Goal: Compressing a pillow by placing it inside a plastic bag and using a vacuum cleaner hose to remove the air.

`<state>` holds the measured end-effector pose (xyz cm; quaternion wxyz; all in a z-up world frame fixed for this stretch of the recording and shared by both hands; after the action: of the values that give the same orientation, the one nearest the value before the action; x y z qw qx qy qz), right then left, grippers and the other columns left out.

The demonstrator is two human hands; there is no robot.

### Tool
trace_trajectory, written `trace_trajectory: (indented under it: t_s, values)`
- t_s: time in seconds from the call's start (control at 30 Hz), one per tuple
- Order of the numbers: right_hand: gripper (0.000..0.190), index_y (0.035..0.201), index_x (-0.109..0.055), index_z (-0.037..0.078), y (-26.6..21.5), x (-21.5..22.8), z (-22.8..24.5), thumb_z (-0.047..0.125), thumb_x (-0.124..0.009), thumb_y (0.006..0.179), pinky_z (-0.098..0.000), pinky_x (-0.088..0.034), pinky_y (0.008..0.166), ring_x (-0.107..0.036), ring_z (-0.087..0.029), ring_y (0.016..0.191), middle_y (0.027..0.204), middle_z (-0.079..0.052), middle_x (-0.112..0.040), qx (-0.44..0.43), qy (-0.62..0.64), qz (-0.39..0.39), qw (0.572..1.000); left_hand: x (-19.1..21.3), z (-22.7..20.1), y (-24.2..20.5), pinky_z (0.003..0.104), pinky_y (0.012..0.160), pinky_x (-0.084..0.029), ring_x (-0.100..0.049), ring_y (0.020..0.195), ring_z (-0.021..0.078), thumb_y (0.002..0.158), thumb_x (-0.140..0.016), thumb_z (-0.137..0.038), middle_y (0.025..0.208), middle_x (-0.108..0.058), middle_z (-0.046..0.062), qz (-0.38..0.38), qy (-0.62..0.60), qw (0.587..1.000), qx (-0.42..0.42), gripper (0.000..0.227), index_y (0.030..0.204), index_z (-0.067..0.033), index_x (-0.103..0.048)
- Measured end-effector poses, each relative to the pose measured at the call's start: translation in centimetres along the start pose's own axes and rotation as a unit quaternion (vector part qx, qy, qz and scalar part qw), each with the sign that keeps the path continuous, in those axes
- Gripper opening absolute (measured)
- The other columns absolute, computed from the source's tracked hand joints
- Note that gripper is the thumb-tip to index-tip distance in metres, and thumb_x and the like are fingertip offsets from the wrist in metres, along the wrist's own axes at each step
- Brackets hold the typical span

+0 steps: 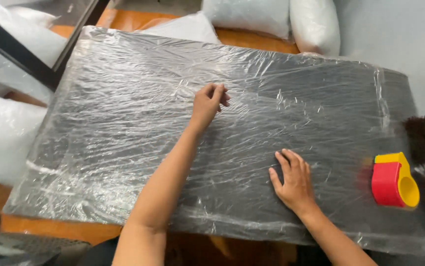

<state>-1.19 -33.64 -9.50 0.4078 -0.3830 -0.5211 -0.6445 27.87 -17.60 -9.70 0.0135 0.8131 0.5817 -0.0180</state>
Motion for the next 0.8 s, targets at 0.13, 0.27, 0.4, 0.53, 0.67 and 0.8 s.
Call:
trace_trajectory:
  t_s: [0.13, 0.27, 0.4, 0.53, 0.67, 0.8]
  values:
    - [0.057, 0.142, -0.054, 0.009, 0.7, 0.9, 0.5, 0.032, -0.065, 0.091, -0.0432, -0.038, 0.113, -0.047, -0.028, 0.139, 0.148, -0.010, -0.049, -0.031, 0.058, 0.047, 0.997, -4.4, 2.4, 4.6, 0.020, 0.048, -0.045, -0.067, 0.060, 0.0108, 0.099, -0.062, -0.022, 0.072, -0.072, 0.006, 0.031, -0.054, 0.998, 0.006, 0.020, 0.091, -0.0042, -0.067]
    - [0.062, 0.143, -0.054, 0.012, -0.6, -1.1, -0.8, 0.036, -0.065, 0.087, -0.0420, -0.038, 0.112, -0.048, -0.026, 0.139, 0.151, -0.008, -0.049, -0.042, 0.040, 0.071, 0.996, -4.6, 4.8, 5.2, 0.021, 0.053, -0.045, -0.063, 0.061, 0.0109, 0.101, -0.061, -0.026, 0.074, -0.069, 0.005, 0.038, -0.116, 0.992, 0.031, 0.024, 0.094, -0.0039, -0.068]
    - [0.042, 0.111, -0.071, 0.019, 1.2, -3.4, -3.7, 0.049, -0.070, 0.081, -0.0392, -0.049, 0.095, -0.059, -0.023, 0.109, 0.122, -0.001, -0.065, -0.101, 0.035, 0.157, 0.982, -4.6, 3.9, 5.1, 0.023, 0.061, -0.050, -0.058, 0.062, 0.0103, 0.102, -0.060, -0.020, 0.070, -0.063, 0.003, 0.033, -0.108, 0.993, 0.033, 0.021, 0.094, -0.0031, -0.070]
    - [0.016, 0.104, -0.072, 0.009, 18.9, -5.2, -5.5, 0.014, -0.063, 0.092, -0.0327, -0.051, 0.087, -0.066, -0.023, 0.094, 0.105, -0.006, -0.072, -0.145, 0.219, 0.138, 0.955, -4.4, 1.5, 4.9, 0.022, 0.050, -0.040, -0.049, 0.051, 0.0066, 0.098, -0.064, -0.017, 0.062, -0.064, -0.002, -0.009, 0.001, 0.999, 0.037, 0.017, 0.088, -0.0057, -0.071]
    - [0.016, 0.116, -0.061, -0.006, 35.7, -11.2, -5.8, 0.002, -0.063, 0.102, -0.0399, -0.049, 0.091, -0.062, -0.032, 0.100, 0.112, -0.018, -0.064, -0.018, 0.217, 0.020, 0.976, -3.9, -1.1, 5.1, 0.028, 0.049, -0.041, -0.047, 0.051, 0.0126, 0.093, -0.067, -0.012, 0.062, -0.059, 0.002, -0.005, 0.051, 0.999, 0.006, 0.017, 0.079, -0.0027, -0.065]
    - [0.033, 0.125, -0.057, -0.007, 46.4, -26.4, -10.1, 0.018, -0.066, 0.105, -0.0408, -0.052, 0.086, -0.066, -0.030, 0.099, 0.111, -0.019, -0.067, -0.054, 0.237, 0.120, 0.963, -3.9, -1.2, 5.5, 0.034, 0.058, -0.048, -0.057, 0.060, 0.0233, 0.096, -0.063, -0.014, 0.073, -0.062, 0.007, 0.022, 0.068, 0.997, -0.005, 0.016, 0.085, -0.0032, -0.064]
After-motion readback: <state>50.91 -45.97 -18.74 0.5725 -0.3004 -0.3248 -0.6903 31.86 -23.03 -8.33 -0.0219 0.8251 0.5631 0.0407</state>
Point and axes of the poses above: each hand's wrist, its own y-axis towards the middle knuckle, its own x-axis out of the back of the hand, z = x × y, the point moved 8 cm from there along y, towards the middle knuckle
